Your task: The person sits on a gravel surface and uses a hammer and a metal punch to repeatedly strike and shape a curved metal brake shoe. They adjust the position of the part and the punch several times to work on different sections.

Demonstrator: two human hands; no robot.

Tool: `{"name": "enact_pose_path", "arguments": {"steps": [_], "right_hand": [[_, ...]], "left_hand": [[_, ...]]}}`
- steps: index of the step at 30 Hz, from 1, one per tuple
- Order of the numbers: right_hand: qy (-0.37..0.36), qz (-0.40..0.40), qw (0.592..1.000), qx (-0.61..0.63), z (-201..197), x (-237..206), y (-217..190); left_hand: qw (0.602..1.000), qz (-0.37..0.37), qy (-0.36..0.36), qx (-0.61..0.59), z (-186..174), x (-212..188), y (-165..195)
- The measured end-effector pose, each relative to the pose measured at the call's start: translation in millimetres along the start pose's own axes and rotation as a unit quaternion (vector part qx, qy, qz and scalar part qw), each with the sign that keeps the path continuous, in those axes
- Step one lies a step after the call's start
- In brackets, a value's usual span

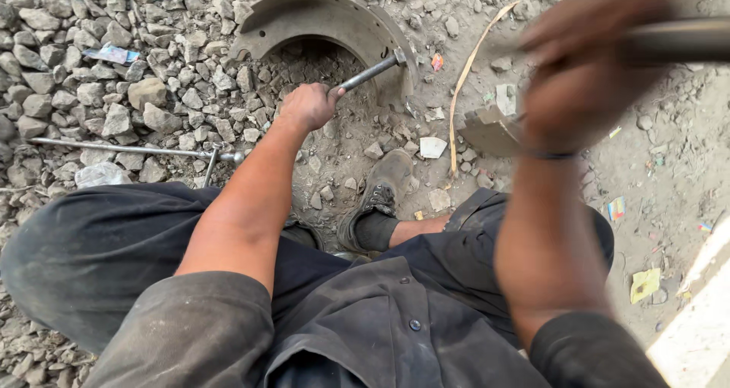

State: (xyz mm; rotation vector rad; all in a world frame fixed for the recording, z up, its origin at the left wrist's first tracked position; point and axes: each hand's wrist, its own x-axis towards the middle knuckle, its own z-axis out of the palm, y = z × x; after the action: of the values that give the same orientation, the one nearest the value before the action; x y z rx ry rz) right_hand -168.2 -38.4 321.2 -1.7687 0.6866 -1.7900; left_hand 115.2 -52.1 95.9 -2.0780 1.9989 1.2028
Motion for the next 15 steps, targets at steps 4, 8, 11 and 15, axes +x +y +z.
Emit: {"name": "enact_pose_path", "arguments": {"steps": [4,8,11,15], "right_hand": [[0.046,-0.058,0.996,0.053,-23,7,4],[-0.051,0.145,0.899,-0.411,3,-121,106],[-0.117,0.509,0.742,-0.42,0,-188,154],[0.061,0.596,0.757,-0.26,-5,-198,131]], "left_hand": [[1.0,0.005,0.0,0.001,3,3,-2],[1.0,0.014,0.01,0.007,5,5,-4],[1.0,-0.001,0.016,-0.012,6,5,-1],[0.999,0.014,0.042,0.029,5,0,0]]}}
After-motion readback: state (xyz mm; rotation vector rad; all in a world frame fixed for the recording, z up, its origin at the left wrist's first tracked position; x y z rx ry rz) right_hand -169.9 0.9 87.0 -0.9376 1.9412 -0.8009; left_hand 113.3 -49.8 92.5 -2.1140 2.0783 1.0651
